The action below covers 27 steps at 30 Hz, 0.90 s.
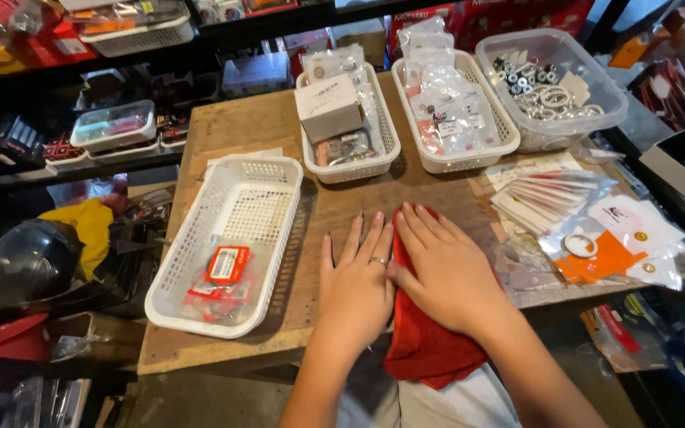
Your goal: Cleaning and organizing small motorcycle gaskets and O-rings at a workbench in a parts room.
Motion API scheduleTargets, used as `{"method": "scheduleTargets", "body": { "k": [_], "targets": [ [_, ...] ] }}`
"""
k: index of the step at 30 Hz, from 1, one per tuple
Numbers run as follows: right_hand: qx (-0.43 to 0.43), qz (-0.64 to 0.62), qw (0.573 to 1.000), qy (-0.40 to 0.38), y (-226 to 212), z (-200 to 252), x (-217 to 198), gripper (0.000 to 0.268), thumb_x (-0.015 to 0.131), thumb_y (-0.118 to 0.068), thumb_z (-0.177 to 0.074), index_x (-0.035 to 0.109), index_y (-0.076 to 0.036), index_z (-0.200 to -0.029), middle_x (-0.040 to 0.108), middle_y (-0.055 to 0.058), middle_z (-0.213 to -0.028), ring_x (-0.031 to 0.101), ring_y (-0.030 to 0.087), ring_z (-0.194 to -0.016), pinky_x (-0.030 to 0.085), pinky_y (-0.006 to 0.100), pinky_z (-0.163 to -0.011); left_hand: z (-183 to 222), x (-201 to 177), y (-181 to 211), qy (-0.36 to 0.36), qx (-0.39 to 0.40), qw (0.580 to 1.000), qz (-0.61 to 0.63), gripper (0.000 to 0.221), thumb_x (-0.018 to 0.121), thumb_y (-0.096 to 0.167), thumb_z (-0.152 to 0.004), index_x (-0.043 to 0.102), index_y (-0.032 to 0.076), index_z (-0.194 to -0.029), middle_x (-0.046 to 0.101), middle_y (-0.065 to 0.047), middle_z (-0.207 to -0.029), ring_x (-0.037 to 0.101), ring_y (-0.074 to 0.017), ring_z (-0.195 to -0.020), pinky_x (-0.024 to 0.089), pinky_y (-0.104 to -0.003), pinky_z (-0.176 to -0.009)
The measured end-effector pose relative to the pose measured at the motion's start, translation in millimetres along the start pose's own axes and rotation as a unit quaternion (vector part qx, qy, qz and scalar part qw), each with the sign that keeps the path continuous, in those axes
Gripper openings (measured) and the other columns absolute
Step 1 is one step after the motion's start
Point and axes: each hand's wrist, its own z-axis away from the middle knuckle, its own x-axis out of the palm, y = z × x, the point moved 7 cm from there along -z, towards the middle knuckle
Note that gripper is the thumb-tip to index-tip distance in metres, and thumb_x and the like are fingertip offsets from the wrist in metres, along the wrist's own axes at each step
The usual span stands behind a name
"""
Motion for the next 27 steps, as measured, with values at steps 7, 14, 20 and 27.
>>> {"method": "scheduleTargets", "body": {
  "k": [7,14,20,27],
  "targets": [
    [0.005,0.021,1.0,0.015,5.4,-4.8,7.3,0.077,0.057,-0.044,-0.09,0.046,0.007,-0.147,0.047,0.022,-0.156,0.042,0.035,-0.146,0.03,0.044,-0.118,-0.4,0.8,0.5,0.015,0.006,0.999,-0.035,0.059,0.051,0.025,-0.093,0.048,0.007,-0.148,0.04,-0.005,-0.162,0.028,-0.0301,-0.152,0.016,-0.062,-0.117],
    [-0.009,0.001,1.0,0.022,-2.4,3.4,-4.2,0.079,0.062,-0.043,-0.085,0.048,0.006,-0.146,0.048,0.021,-0.155,0.042,0.033,-0.146,0.028,0.044,-0.119,-1.8,-4.5,3.8,0.004,0.009,0.999,-0.032,0.075,0.056,0.024,-0.085,0.036,0.013,-0.157,0.04,-0.008,-0.161,0.03,-0.0331,-0.15,0.017,-0.062,-0.115],
    [-0.023,-0.012,1.0,0.007,0.3,-0.8,-2.1,0.078,0.061,-0.043,-0.087,0.047,0.005,-0.146,0.048,0.02,-0.155,0.041,0.031,-0.146,0.026,0.044,-0.12,-2.2,-1.6,1.7,-0.007,0.011,1.0,-0.024,0.074,0.051,0.027,-0.092,0.028,0.005,-0.158,0.038,-0.007,-0.163,0.026,-0.032,-0.152,0.012,-0.061,-0.117],
    [-0.013,-0.008,1.0,-0.018,7.2,-4.3,8.4,0.077,0.056,-0.048,-0.093,0.044,0.004,-0.149,0.043,0.02,-0.16,0.035,0.032,-0.15,0.025,0.044,-0.119,-2.3,-0.2,0.8,0.004,0.009,0.999,-0.031,0.073,0.053,0.025,-0.091,0.03,0.006,-0.158,0.039,-0.004,-0.163,0.028,-0.0315,-0.151,0.014,-0.062,-0.115]
  ]
}}
